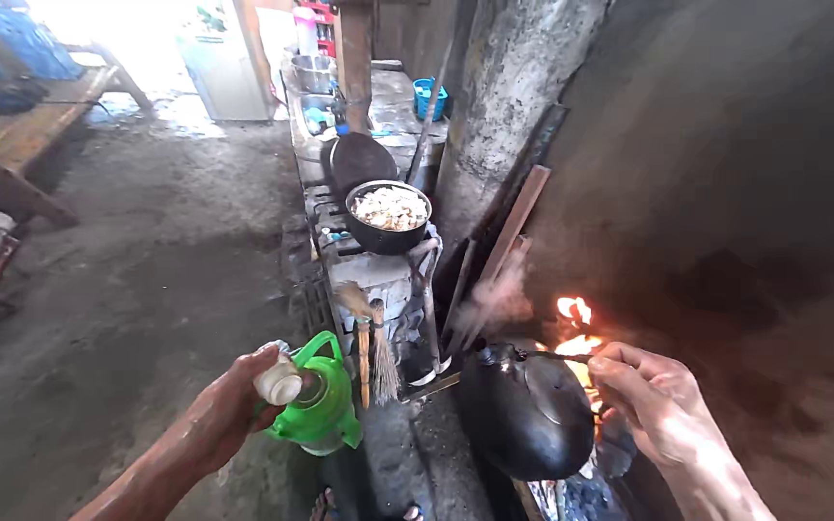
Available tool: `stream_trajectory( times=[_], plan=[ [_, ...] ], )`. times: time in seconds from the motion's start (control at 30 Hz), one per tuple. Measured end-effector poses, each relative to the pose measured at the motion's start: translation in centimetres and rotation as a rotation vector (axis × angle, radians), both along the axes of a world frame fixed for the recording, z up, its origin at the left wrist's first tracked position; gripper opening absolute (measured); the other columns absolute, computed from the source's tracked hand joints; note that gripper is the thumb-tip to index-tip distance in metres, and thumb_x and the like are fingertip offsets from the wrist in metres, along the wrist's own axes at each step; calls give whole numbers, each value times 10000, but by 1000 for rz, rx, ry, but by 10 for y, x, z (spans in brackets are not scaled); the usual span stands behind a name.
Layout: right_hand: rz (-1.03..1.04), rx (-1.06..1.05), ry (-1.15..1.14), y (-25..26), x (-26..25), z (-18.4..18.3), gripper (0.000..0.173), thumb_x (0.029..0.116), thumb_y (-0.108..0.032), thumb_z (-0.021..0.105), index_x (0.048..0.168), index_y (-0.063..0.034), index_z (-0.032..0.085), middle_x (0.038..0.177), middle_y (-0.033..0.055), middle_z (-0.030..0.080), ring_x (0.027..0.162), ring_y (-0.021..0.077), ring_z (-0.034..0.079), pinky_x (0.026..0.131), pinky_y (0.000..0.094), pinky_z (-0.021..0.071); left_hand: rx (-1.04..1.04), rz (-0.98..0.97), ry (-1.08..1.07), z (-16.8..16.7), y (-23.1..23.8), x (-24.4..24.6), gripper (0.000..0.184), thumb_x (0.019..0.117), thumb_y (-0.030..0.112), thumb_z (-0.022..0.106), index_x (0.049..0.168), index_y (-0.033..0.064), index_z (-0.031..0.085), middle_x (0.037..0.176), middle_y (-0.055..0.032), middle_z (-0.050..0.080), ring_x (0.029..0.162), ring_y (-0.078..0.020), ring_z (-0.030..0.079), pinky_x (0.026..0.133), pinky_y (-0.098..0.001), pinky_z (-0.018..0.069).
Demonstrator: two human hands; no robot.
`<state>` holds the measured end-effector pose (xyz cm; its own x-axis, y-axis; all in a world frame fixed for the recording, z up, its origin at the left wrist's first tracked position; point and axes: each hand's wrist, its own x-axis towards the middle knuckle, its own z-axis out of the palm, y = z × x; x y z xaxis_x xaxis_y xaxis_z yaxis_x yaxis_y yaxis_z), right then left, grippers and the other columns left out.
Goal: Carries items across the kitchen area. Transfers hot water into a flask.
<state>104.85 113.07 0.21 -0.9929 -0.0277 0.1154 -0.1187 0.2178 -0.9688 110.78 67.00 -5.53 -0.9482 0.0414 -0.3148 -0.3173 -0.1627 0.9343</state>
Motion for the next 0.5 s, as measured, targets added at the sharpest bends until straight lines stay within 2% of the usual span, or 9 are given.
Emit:
stream_trajectory(
  times=[0.07,0.1,0.2,0.37,0.5],
  plan=[
    [49,17,-7,-18,0,4,119,882,-185,654,771,-191,697,578,-104,555,467,-5,492,453,166,441,18,-18,29,2,-1,-4,543,992,634,386,853,198,677,747,22,670,473,0,466,418,-157,358],
    [77,26,-6,-26,0,5,119,883,-200,662,769,-199,695,578,-109,550,469,-13,483,450,162,426,15,-23,42,4,-1,-7,531,985,641,408,852,201,674,753,23,670,471,0,458,417,-157,350],
    [161,37,16,-52,-2,8,132,893,-213,676,763,-200,697,575,-123,545,464,-39,462,428,139,391,-10,-46,86,8,-2,-14,496,1012,588,375,872,201,651,799,11,681,472,-6,453,410,-156,344],
    [275,38,83,-82,-12,12,151,893,-210,680,745,-182,687,605,-117,566,519,-24,507,483,155,423,-58,-89,111,13,4,-26,468,1003,605,402,836,224,615,611,65,540,435,-22,419,402,-179,349],
    [327,71,113,-102,-16,21,155,883,-208,679,728,-194,682,586,-132,549,508,-41,496,472,145,410,-16,-137,111,16,12,-32,438,1051,506,352,819,218,587,591,73,499,428,-21,389,402,-179,329]
  ],
)
